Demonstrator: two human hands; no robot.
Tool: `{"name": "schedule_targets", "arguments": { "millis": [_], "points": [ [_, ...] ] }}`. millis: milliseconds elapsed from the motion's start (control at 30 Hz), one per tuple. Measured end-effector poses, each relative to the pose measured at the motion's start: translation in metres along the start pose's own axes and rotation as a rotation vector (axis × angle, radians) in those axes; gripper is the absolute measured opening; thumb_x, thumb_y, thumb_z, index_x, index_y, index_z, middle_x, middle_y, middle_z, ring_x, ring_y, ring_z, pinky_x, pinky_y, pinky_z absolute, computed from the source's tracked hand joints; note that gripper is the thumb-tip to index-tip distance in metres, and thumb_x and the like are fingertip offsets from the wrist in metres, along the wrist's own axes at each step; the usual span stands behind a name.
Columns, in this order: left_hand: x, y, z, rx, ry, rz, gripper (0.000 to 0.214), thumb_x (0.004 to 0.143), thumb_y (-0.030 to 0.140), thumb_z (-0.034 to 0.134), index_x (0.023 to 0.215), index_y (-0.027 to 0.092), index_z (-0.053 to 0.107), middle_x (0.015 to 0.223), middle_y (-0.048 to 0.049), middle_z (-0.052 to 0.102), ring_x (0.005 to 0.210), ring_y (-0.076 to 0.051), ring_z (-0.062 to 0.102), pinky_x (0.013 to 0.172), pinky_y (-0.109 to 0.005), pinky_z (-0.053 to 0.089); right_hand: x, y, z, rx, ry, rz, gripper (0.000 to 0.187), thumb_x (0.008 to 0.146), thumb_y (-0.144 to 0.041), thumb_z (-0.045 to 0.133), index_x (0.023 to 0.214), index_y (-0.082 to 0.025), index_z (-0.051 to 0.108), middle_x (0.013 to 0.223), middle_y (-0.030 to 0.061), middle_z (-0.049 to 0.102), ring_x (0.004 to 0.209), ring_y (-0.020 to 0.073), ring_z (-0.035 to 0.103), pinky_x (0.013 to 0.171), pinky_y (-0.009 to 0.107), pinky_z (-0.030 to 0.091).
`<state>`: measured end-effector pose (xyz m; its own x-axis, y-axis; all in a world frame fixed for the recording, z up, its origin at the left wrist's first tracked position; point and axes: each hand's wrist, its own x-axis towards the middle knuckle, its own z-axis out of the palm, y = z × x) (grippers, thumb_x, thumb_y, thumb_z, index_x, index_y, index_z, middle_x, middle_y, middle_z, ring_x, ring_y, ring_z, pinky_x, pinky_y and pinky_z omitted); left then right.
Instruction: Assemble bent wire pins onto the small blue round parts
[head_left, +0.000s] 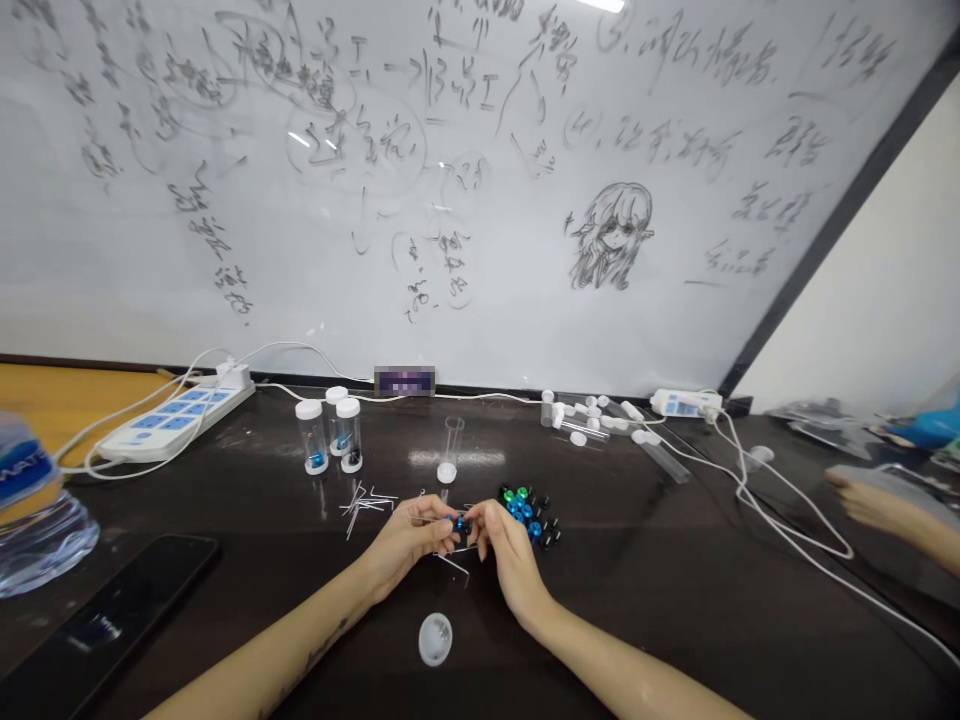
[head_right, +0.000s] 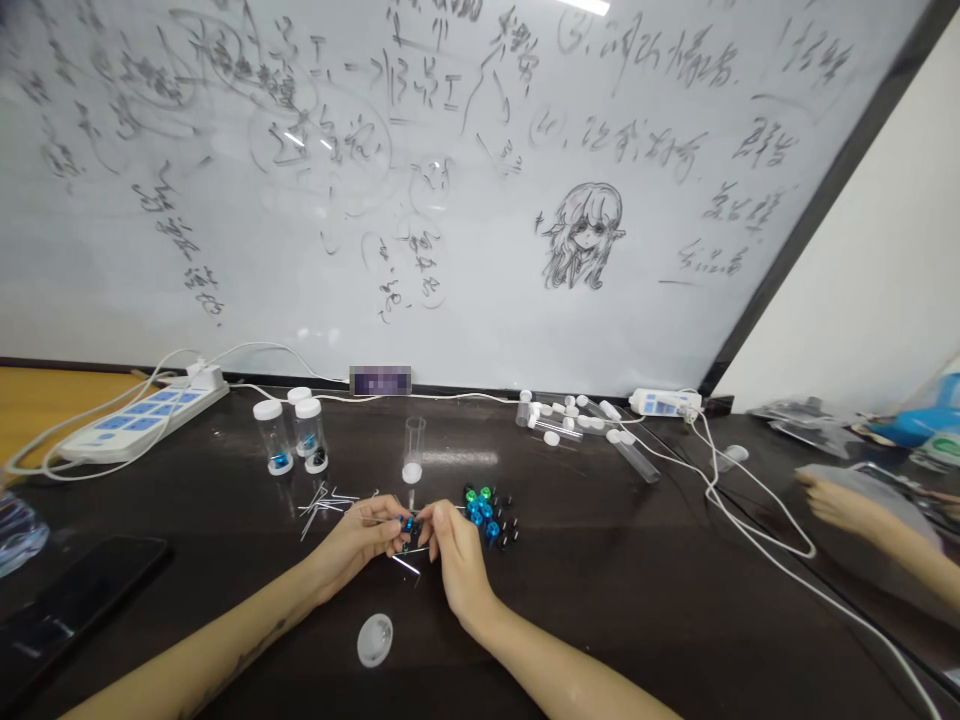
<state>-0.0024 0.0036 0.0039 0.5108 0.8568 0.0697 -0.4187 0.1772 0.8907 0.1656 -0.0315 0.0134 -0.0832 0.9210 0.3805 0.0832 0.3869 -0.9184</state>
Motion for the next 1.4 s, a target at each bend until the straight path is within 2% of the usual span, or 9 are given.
{"name": "schedule_targets", "arguments": {
  "millis": [167,500,767,967,1167,1400],
  "points": [
    [-0.0015,0.0021,0.0022,0.015,0.015,0.033,0.013,0.074,0.018,0.071,0.085,0.012,0.065,0.073,-0.005,0.069,0.062,-0.01,0.06,0.06,-0.021,0.044,0.0028,0.005,0.0004,0.04,-0.002,0.02,0.041,0.098,-0.042,0.035,0.084,-0.015,0.063,0.067,0.0024,0.059,0.057,0.0138,0.051,0.056,0.025,0.041],
    [-0.0021,0.0045,0.0036,-0.002,0.02,0.035,0.014,0.076,0.018,0.069,0.088,0.014,0.062,0.071,-0.0033,0.067,0.064,-0.011,0.06,0.061,-0.021,0.045,0.004,0.0067,0.0012,0.034,-0.003,0.048,0.046,0.097,-0.043,0.037,0.075,-0.013,0.064,0.056,0.0018,0.06,0.051,0.0132,0.05,0.053,0.025,0.039],
    [-0.0017,0.0052,0.0035,0.004,0.027,0.034,0.016,0.075,0.02,0.07,0.089,0.015,0.064,0.073,-0.0039,0.068,0.064,-0.011,0.06,0.062,-0.022,0.045,0.0041,0.0081,0.0003,0.036,0.016,0.032,0.044,0.096,-0.048,0.035,0.093,-0.015,0.064,0.067,0.0027,0.061,0.052,0.0126,0.05,0.051,0.024,0.039],
    [-0.0008,0.0035,0.0026,0.007,0.039,0.005,0.028,0.073,0.02,0.071,0.1,0.012,0.068,0.072,-0.006,0.069,0.065,-0.012,0.06,0.063,-0.023,0.045,0.0011,0.0045,0.0008,-0.006,-0.015,0.02,0.043,0.097,-0.045,0.035,0.09,-0.015,0.065,0.066,0.0026,0.061,0.054,0.0129,0.05,0.057,0.026,0.041],
    [-0.0016,0.0038,0.0027,0.009,0.059,0.003,0.025,0.073,0.021,0.072,0.095,0.011,0.071,0.069,-0.0063,0.069,0.064,-0.013,0.06,0.066,-0.024,0.045,0.0009,0.0021,-0.0003,-0.037,0.035,0.003,0.041,0.098,-0.044,0.033,0.099,-0.015,0.062,0.071,0.0031,0.06,0.057,0.0141,0.05,0.056,0.026,0.041],
    [-0.0011,0.0041,0.0031,0.003,0.063,0.009,0.025,0.071,0.023,0.073,0.093,0.012,0.071,0.073,-0.0074,0.07,0.066,-0.013,0.061,0.068,-0.025,0.046,0.0005,0.0016,-0.0004,-0.051,0.023,0.01,0.044,0.097,-0.046,0.032,0.094,-0.016,0.063,0.069,0.0033,0.06,0.058,0.0151,0.05,0.057,0.026,0.041]
  ]
}}
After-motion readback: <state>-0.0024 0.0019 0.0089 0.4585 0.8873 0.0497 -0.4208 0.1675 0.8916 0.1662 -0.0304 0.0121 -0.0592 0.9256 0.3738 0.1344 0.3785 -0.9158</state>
